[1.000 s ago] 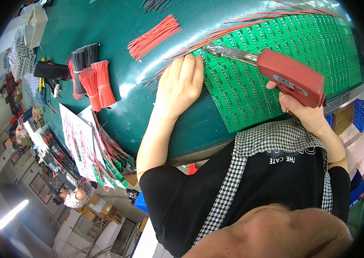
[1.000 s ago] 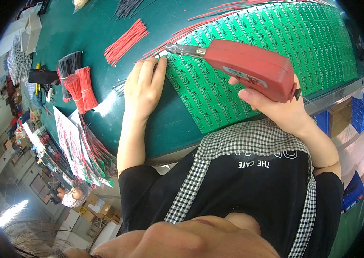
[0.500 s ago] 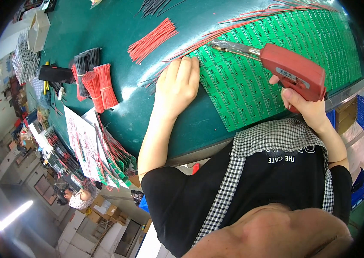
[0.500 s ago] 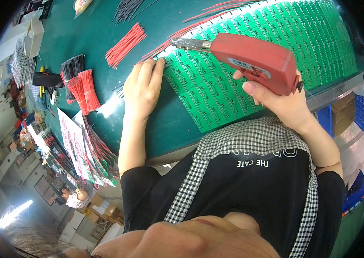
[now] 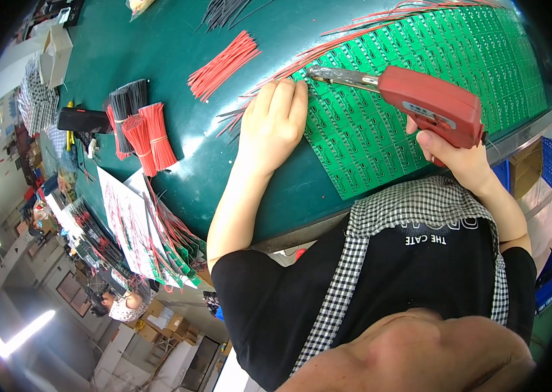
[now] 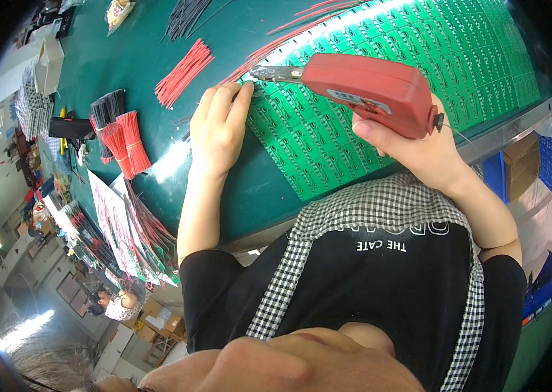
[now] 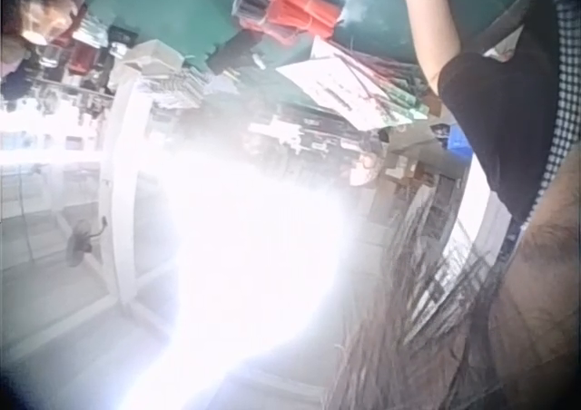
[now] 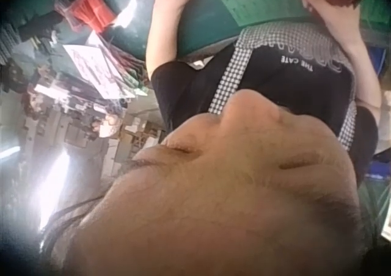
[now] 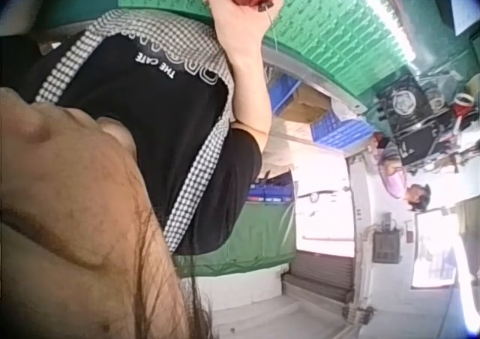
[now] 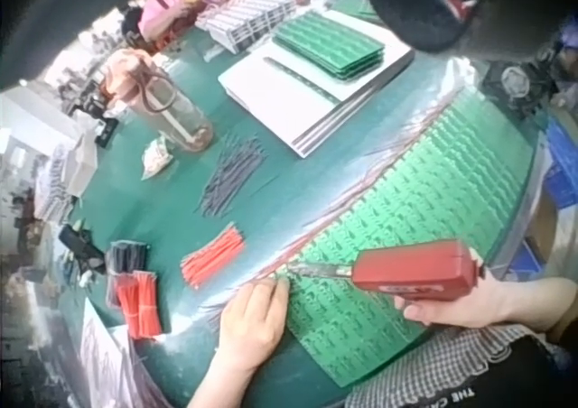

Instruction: Soldering red and black wires onto green LED circuit board strips at an industrial workbench.

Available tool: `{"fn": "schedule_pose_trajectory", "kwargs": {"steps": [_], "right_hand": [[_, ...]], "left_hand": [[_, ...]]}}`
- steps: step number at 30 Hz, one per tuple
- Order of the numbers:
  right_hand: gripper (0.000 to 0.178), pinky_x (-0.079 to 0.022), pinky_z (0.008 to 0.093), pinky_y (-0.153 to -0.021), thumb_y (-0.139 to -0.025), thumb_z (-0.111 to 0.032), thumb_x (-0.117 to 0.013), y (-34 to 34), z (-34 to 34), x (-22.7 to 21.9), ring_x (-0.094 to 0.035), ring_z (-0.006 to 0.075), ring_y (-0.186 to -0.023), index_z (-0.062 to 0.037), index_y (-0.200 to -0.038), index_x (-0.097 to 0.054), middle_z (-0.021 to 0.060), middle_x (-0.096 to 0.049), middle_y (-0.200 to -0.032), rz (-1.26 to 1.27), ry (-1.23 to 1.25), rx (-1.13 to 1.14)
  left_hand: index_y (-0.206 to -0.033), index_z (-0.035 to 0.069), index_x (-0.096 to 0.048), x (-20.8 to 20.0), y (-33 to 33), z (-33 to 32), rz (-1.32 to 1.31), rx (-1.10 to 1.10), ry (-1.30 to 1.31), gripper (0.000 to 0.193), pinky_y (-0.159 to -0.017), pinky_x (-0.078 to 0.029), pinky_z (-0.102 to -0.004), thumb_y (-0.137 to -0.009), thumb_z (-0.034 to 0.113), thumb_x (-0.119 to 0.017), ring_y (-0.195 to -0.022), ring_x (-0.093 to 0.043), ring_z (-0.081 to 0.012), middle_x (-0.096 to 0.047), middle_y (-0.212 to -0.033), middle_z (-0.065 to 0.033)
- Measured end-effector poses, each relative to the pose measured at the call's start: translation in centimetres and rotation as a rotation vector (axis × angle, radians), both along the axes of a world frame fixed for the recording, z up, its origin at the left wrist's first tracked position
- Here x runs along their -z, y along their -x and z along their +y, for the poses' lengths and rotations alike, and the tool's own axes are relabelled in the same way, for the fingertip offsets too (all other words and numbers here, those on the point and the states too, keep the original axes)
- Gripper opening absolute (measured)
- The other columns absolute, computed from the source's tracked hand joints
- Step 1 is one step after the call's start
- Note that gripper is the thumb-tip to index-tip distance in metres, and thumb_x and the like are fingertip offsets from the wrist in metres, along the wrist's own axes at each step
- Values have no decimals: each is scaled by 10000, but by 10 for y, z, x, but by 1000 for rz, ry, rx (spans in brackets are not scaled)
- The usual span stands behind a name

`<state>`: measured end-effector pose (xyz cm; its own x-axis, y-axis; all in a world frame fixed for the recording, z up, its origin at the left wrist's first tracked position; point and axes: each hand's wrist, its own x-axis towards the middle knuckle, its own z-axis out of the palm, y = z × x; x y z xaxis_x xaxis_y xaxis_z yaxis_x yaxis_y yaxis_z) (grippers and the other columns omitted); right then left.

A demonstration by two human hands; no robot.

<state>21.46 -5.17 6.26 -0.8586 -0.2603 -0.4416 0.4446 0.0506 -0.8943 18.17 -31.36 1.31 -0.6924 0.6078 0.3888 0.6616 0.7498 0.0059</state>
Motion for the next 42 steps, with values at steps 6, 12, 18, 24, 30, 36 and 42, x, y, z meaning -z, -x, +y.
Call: {"fn": "schedule_pose_trajectory", "kwargs": {"steps": [6, 12, 18, 24, 30, 36, 42], "right_hand": [[280, -445, 210, -527, -742, -165, -716, -1, 2, 3, -524, 63, -585, -26, -945, -582, 19, -591, -759, -27, -18, 3], [300, -438, 210, -538, -732, -178, -728, -2, 5, 2, -515, 58, -589, -29, -946, -580, 8, -586, -757, -15, -90, -13], [298, -435, 208, -537, -736, -170, -723, -2, 3, -1, -514, 56, -597, -30, -958, -582, 4, -591, -776, 18, -105, -28], [243, -434, 200, -520, -758, -142, -695, 1, -3, -6, -521, 59, -591, -32, -947, -587, 16, -602, -794, -23, 56, 31], [240, -427, 202, -510, -755, -138, -694, 0, 1, -2, -510, 56, -575, -27, -938, -585, 10, -593, -776, -12, 2, 2], [202, -394, 190, -480, -766, -149, -680, -1, 3, -5, -493, 44, -552, -35, -908, -593, 1, -580, -741, 16, 5, 73], [194, -360, 177, -448, -771, -161, -675, -2, 13, 0, -479, 38, -535, -38, -898, -594, -10, -572, -726, 47, -20, 71]], "left_hand": [[-845, 7, -586, -1, -1, 1, 15, -28, 25, 206, -570, -458, -244, -647, 68, -582, -692, -529, -157, -506, -768, -51], [-850, 4, -588, -1, -2, 4, -2, -43, 39, 219, -562, -457, -241, -643, 70, -570, -693, -518, -157, -490, -753, -49], [-849, -10, -584, -3, -2, 6, 11, -37, 65, 225, -566, -457, -246, -638, 67, -568, -696, -514, -165, -489, -751, -59], [-850, -20, -582, -2, -3, 6, 13, -34, 93, 229, -576, -457, -250, -637, 61, -568, -697, -514, -173, -492, -751, -69], [-859, -19, -585, -3, -2, 5, 23, -31, 86, 237, -588, -463, -249, -636, 61, -574, -717, -528, -179, -511, -785, -80], [-865, -9, -588, -3, 0, 4, -27, -45, 6, 241, -599, -474, -261, -636, 68, -585, -745, -533, -183, -515, -804, -74], [-887, 3, -603, -5, 7, 15, -87, -15, -62, 263, -614, -469, -279, -628, 40, -577, -735, -529, -191, -524, -821, -64]]}}
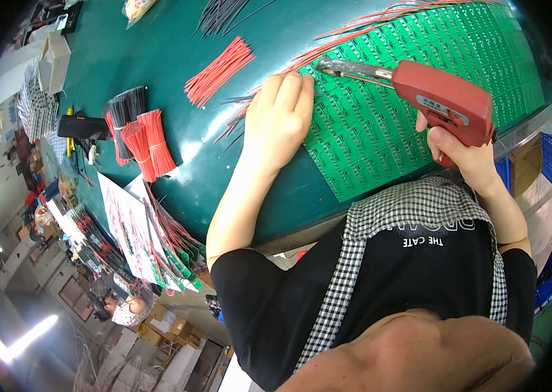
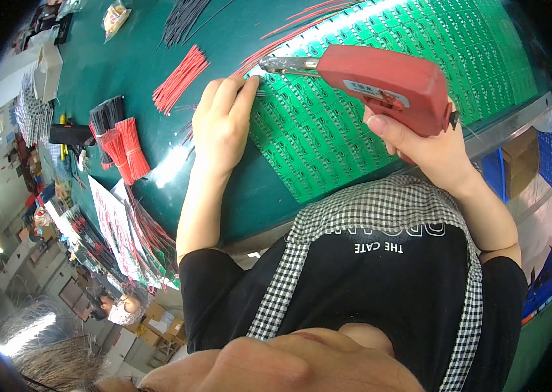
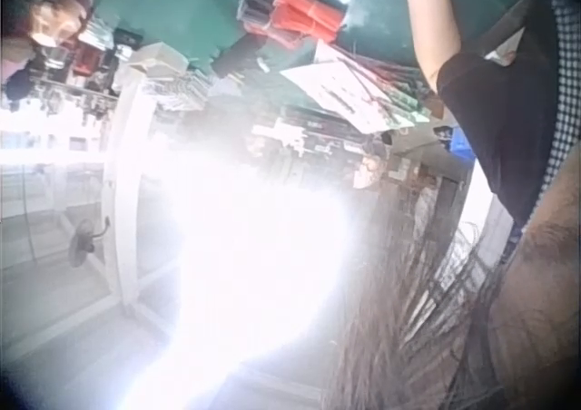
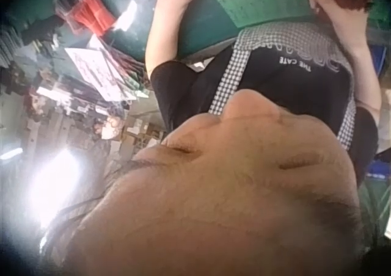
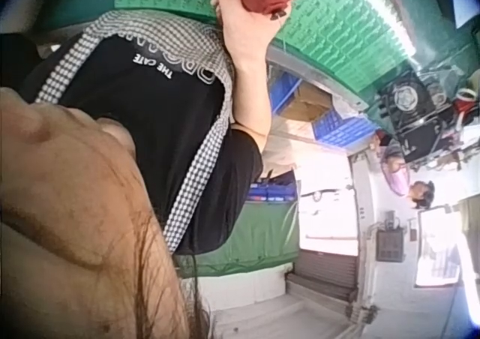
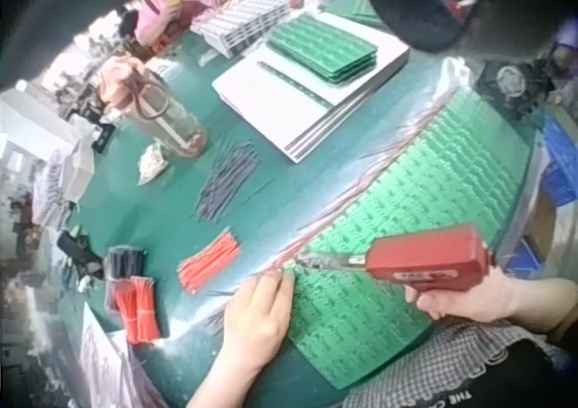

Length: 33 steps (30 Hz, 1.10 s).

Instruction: Soldering red and black wires onto green LED circuit board strips at an industrial workbench.

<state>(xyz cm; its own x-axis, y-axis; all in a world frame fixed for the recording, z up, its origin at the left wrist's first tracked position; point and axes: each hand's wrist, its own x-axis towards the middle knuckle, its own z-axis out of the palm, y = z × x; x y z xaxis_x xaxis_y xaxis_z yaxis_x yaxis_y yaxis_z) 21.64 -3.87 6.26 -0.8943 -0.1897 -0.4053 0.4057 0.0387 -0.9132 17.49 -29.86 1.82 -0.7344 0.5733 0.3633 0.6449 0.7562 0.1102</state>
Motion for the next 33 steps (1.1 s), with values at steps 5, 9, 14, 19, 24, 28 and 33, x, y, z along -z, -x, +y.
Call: {"fn": "schedule_pose_trajectory", "kwargs": {"steps": [5, 9, 14, 19, 24, 28, 33], "right_hand": [[208, -367, 178, -455, -771, -169, -679, 1, -4, -4, -477, 41, -530, -36, -905, -590, -8, -572, -721, -45, 19, -1], [233, -391, 185, -474, -768, -170, -686, -1, -1, 0, -488, 46, -540, -34, -926, -583, -3, -574, -718, -40, 0, -6], [265, -411, 196, -494, -751, -163, -706, -1, -1, 1, -503, 51, -558, -29, -940, -578, 3, -577, -735, -75, 12, -1], [299, -424, 200, -513, -744, -153, -713, -2, 0, 0, -509, 55, -576, -24, -974, -573, 10, -587, -770, -45, -46, -28], [312, -435, 186, -527, -762, -120, -685, 0, -3, -2, -504, 41, -588, -38, -1043, -575, 25, -630, -886, -27, 55, -46], [297, -430, 174, -516, -771, -111, -670, -1, -2, 0, -501, 35, -576, -41, -1046, -582, 30, -637, -922, 15, 116, 19], [284, -410, 172, -479, -788, -105, -642, 2, 5, -2, -493, 38, -544, -39, -1056, -578, 30, -638, -913, 42, 40, 21]], "left_hand": [[-881, 1, -600, 4, 1, -3, 37, 36, 28, 267, -593, -473, -259, -625, 74, -580, -716, -513, -170, -507, -788, -52], [-875, 3, -598, 4, 2, -1, 39, 32, 29, 259, -594, -473, -261, -626, 73, -575, -716, -514, -170, -504, -784, -53], [-869, 4, -594, 5, 2, -1, 35, 28, 39, 253, -595, -473, -262, -628, 75, -574, -716, -514, -172, -504, -785, -56], [-859, 3, -590, 5, 1, 0, 52, 30, 77, 248, -591, -474, -255, -626, 85, -569, -715, -516, -168, -508, -787, -57], [-846, 8, -587, 5, 2, 2, 84, 26, 119, 235, -576, -468, -245, -626, 88, -570, -703, -513, -159, -496, -769, -48], [-837, 10, -585, 5, 2, 0, 106, 22, 137, 217, -565, -462, -240, -634, 88, -573, -691, -509, -152, -481, -749, -42], [-846, 9, -586, 5, 3, 1, 79, 21, 127, 223, -573, -466, -248, -635, 80, -578, -701, -515, -156, -496, -772, -48]]}}
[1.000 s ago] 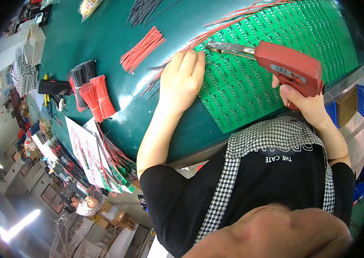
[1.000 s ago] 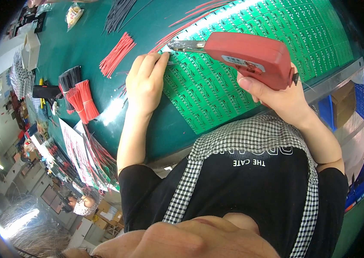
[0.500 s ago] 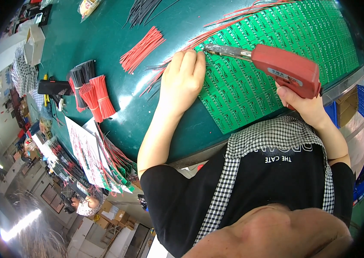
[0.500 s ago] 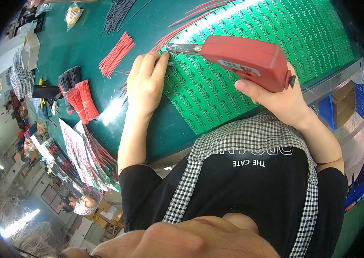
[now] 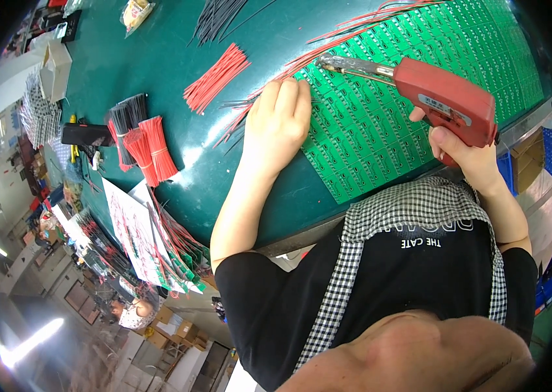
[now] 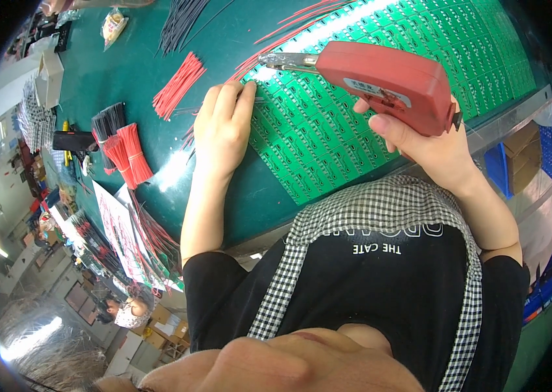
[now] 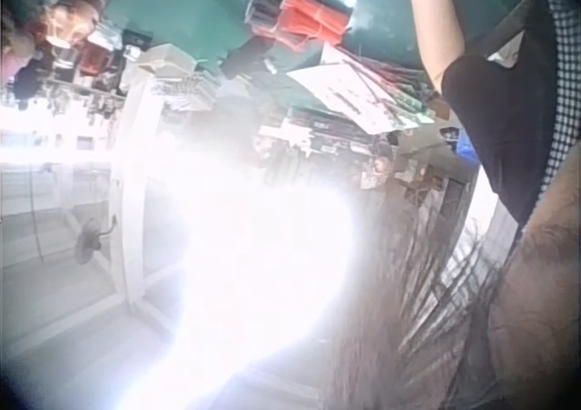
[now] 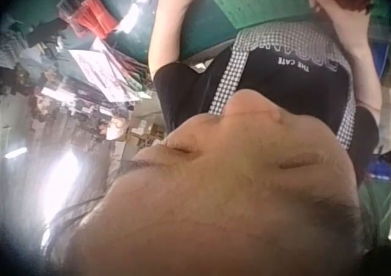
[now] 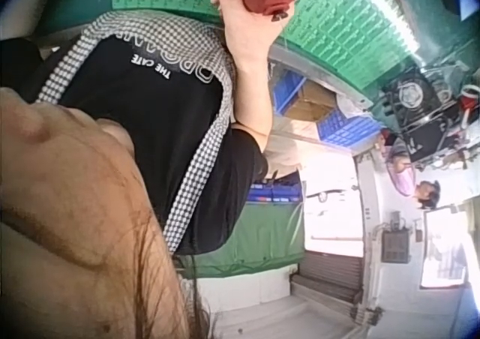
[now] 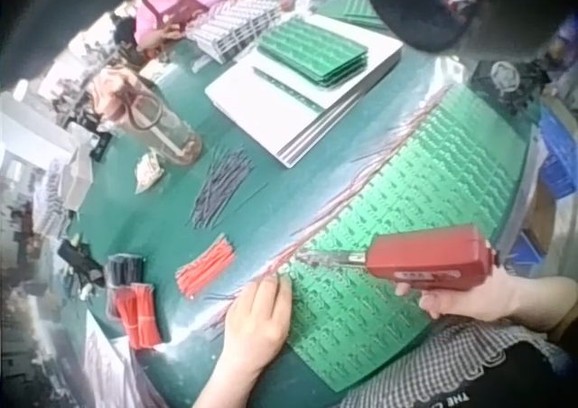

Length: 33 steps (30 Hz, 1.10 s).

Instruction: Soldering red and black wires onto green LED circuit board strips at an industrial workbench.

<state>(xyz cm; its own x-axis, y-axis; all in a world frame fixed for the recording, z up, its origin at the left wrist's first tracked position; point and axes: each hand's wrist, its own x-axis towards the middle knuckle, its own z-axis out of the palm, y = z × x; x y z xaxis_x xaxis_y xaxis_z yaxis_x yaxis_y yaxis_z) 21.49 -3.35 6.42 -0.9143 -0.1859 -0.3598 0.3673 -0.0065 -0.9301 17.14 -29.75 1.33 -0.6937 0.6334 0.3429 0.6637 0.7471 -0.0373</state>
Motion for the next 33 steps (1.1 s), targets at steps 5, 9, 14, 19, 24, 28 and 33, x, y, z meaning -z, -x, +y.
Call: {"fn": "schedule_pose_trajectory", "kwargs": {"steps": [5, 9, 14, 19, 24, 28, 33], "right_hand": [[273, -406, 173, -470, -789, -109, -643, -4, 1, 1, -490, 36, -542, -38, -1045, -581, 29, -638, -908, 21, 6, 22], [262, -396, 177, -460, -785, -118, -648, -4, 2, -2, -489, 35, -540, -37, -1025, -584, 21, -631, -864, 8, -11, 49], [236, -382, 179, -456, -772, -141, -671, -3, -2, 12, -489, 37, -539, -39, -966, -584, -1, -591, -757, -40, 14, -4], [239, -380, 180, -457, -764, -161, -687, -4, 4, 4, -489, 42, -539, -35, -935, -577, -8, -566, -710, -55, -13, 26], [254, -398, 192, -480, -756, -157, -698, -4, 5, 4, -495, 51, -551, -30, -938, -574, -6, -565, -716, -101, -31, 2], [263, -417, 200, -509, -749, -148, -706, -6, 6, 3, -504, 53, -571, -28, -943, -575, -2, -566, -725, -83, -64, 17], [300, -437, 200, -552, -744, -149, -714, -7, 6, 11, -527, 51, -623, -32, -987, -582, 9, -608, -797, 130, -153, -89]], "left_hand": [[-869, 10, -592, -1, 2, 0, -50, 7, -135, 247, -587, -473, -262, -629, 70, -583, -727, -521, -165, -510, -795, -53], [-880, 13, -604, -7, 3, 11, -110, 3, -161, 265, -610, -475, -283, -616, 25, -580, -738, -535, -188, -529, -808, -57], [-886, 15, -614, -2, 0, 7, -145, -39, -132, 288, -632, -474, -300, -602, -6, -573, -747, -552, -206, -550, -827, -66], [-893, 18, -616, -3, 5, 14, -139, -21, -114, 273, -633, -477, -299, -624, 26, -571, -761, -557, -205, -549, -833, -65], [-890, 15, -602, -1, 7, 10, -96, 13, -108, 264, -603, -472, -278, -632, 57, -571, -746, -537, -183, -528, -820, -56], [-886, 9, -586, 2, 9, 11, -53, 54, -109, 262, -575, -468, -258, -634, 80, -574, -733, -518, -164, -507, -810, -48], [-886, 7, -586, 3, 8, 8, -61, 53, -101, 263, -582, -471, -261, -633, 75, -574, -740, -517, -168, -509, -818, -53]]}}
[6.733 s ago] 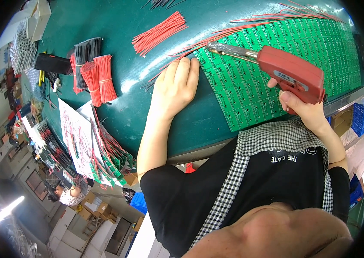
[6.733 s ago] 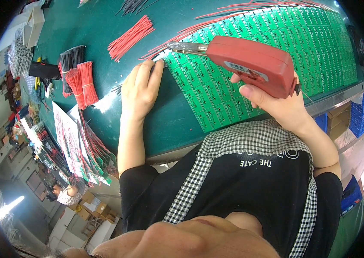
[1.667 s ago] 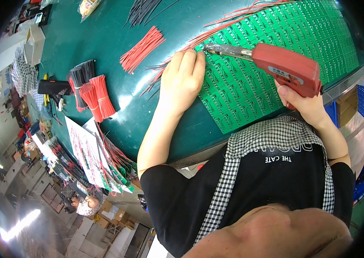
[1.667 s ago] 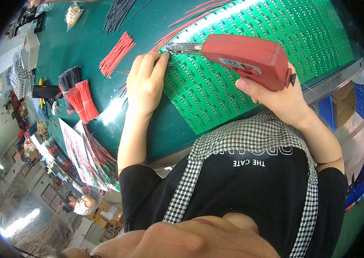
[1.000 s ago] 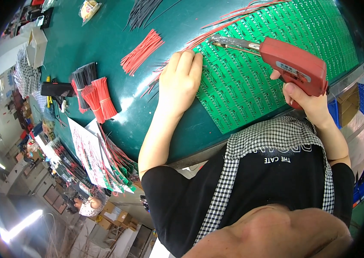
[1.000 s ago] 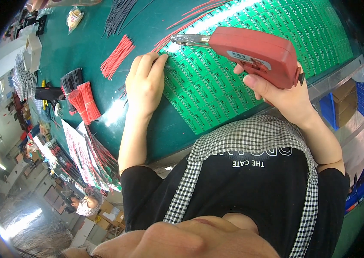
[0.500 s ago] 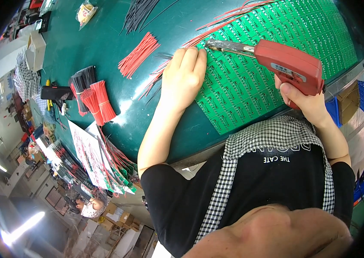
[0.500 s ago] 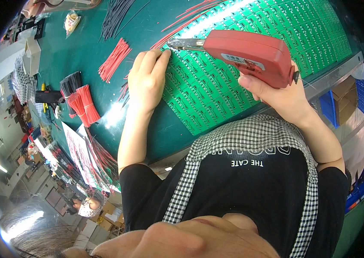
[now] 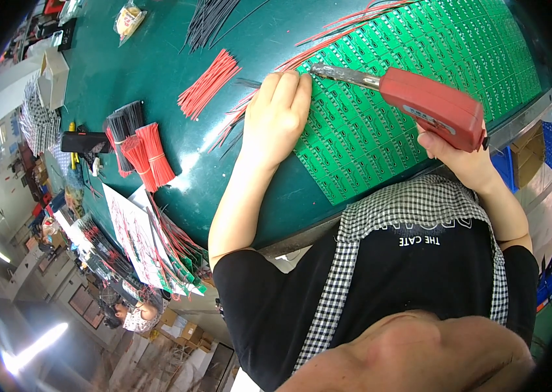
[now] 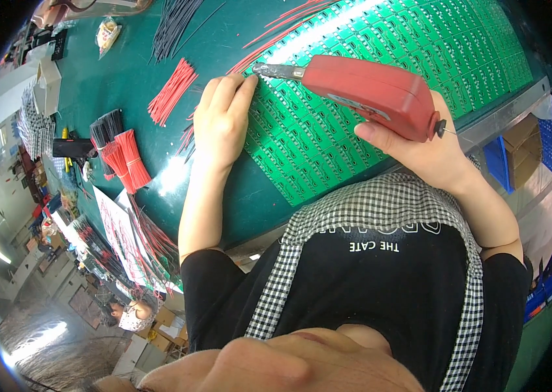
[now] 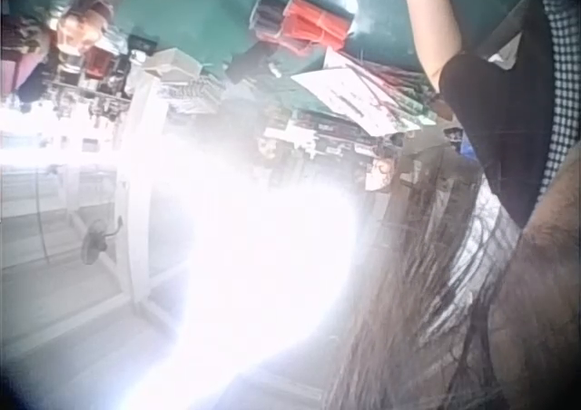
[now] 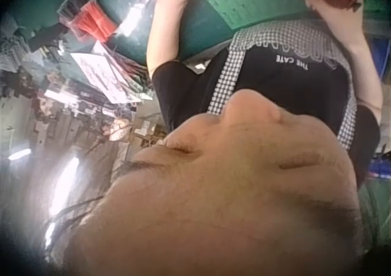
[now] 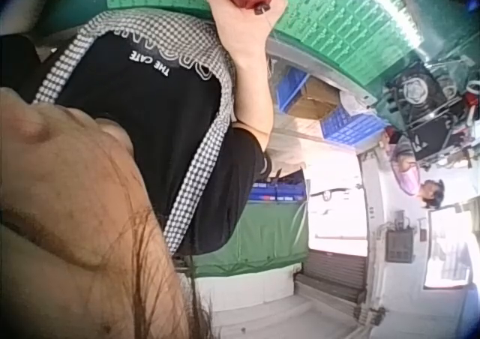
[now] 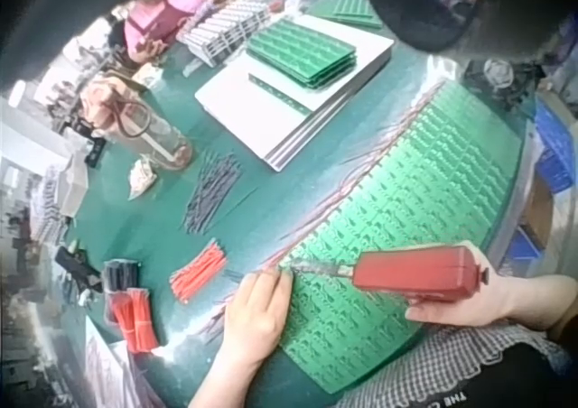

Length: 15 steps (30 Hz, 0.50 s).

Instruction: Soldering red and black wires onto green LED circuit board strips at an industrial workbench.

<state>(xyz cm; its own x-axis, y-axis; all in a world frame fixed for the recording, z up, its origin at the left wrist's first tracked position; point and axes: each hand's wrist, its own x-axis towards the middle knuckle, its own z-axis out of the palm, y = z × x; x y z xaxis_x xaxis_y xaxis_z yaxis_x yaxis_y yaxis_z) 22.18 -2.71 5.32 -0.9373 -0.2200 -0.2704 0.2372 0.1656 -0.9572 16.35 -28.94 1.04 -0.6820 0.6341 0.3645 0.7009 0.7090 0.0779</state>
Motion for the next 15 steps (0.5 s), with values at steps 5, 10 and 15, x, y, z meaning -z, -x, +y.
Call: {"fn": "schedule_pose_trajectory", "kwargs": {"steps": [5, 10, 15], "right_hand": [[280, -443, 199, -546, -747, -144, -709, 4, -6, -11, -531, 53, -622, -30, -974, -591, 13, -615, -818, -169, 159, 119], [266, -450, 201, -532, -751, -147, -702, 5, -1, -9, -531, 57, -603, -25, -957, -588, 15, -605, -786, -189, 147, 93], [272, -442, 206, -518, -745, -157, -707, 3, 0, -6, -520, 61, -572, -22, -946, -583, 15, -596, -764, -182, 100, 109]], "left_hand": [[-887, 5, -586, 0, 2, 2, 20, 12, -6, 267, -586, -472, -261, -630, 75, -576, -741, -517, -171, -512, -824, -56], [-894, 5, -588, -2, 1, 2, -10, -7, 4, 271, -595, -473, -261, -632, 72, -579, -741, -518, -170, -515, -830, -54], [-900, 11, -591, 1, 2, 1, -28, -7, -48, 267, -608, -477, -274, -638, 66, -579, -754, -529, -182, -528, -845, -58]]}}
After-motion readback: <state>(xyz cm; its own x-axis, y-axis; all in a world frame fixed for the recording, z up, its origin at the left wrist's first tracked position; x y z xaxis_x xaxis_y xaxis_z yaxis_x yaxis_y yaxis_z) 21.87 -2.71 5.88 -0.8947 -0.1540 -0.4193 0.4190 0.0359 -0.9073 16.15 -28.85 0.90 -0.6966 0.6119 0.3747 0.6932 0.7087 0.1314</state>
